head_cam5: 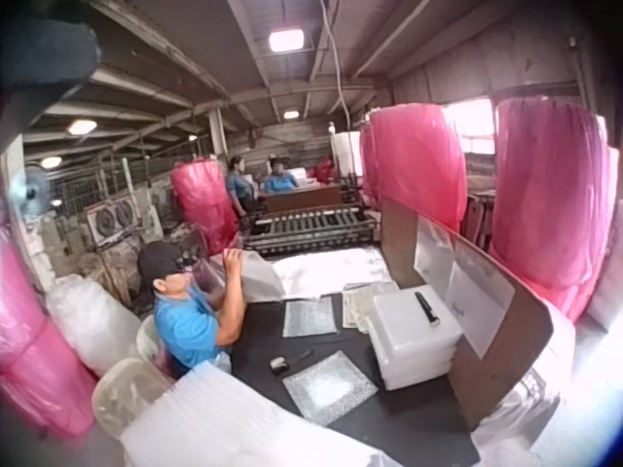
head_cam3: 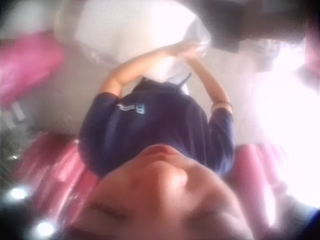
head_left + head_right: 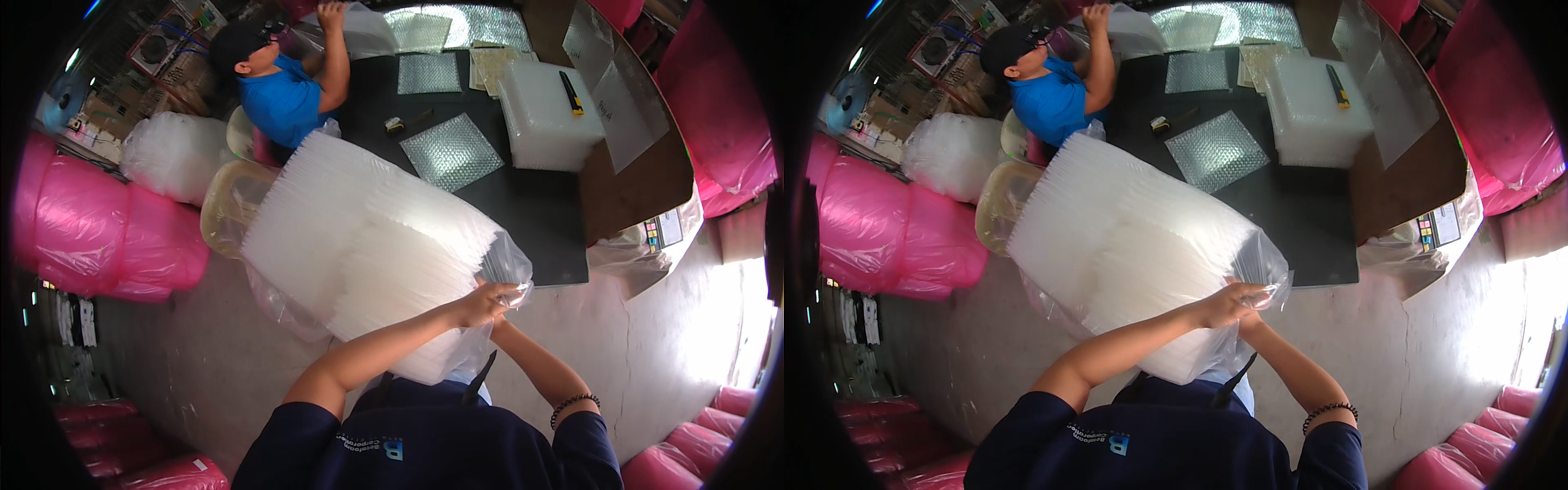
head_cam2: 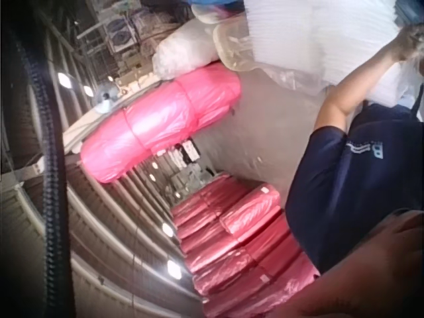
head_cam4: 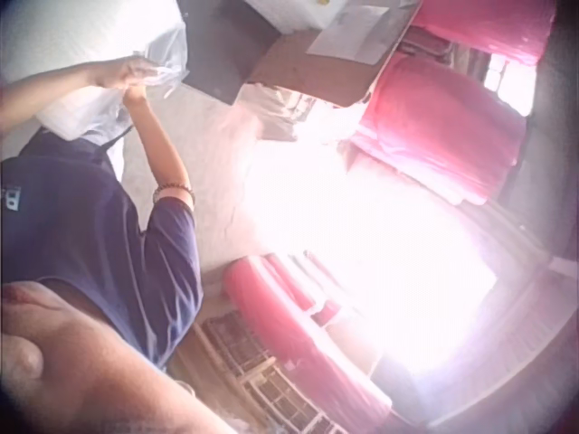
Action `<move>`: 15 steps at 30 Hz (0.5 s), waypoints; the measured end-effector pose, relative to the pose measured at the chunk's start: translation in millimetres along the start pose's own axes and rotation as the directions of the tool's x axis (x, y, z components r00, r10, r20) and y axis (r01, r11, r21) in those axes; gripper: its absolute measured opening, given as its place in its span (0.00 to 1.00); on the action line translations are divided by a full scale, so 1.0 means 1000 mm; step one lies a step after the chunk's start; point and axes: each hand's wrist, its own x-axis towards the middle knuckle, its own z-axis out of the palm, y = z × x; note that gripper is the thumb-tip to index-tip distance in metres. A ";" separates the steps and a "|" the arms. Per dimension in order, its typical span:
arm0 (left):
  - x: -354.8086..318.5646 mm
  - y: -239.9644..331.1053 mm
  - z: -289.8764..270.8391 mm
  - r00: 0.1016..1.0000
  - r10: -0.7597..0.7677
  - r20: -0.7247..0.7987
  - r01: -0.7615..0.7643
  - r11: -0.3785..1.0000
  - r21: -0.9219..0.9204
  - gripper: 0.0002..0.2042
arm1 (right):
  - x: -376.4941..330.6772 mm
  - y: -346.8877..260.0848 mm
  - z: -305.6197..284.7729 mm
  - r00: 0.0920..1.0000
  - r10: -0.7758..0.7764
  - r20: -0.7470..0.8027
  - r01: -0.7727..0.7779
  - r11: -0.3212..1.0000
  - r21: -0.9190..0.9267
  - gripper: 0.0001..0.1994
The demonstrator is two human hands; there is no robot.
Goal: The person stacks sheets of bubble wrap on a table and places them into a large plastic bag. They then fold the bag closed and measure the resulting bundle with a tape measure.
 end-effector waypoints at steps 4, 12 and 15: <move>0.000 -0.010 0.010 0.981 0.192 0.016 -0.190 0.953 0.235 0.10 | -0.007 0.006 0.006 0.994 0.104 -0.029 -0.100 0.988 0.114 0.22; -0.038 0.038 -0.016 0.997 0.071 0.012 -0.071 0.969 0.236 0.08 | -0.016 0.044 0.003 0.956 0.293 -0.022 -0.215 0.747 0.630 0.20; -0.038 0.047 -0.007 0.999 0.051 0.002 -0.050 0.968 0.246 0.07 | -0.006 0.047 0.023 0.856 0.492 -0.162 -0.140 0.521 0.842 0.17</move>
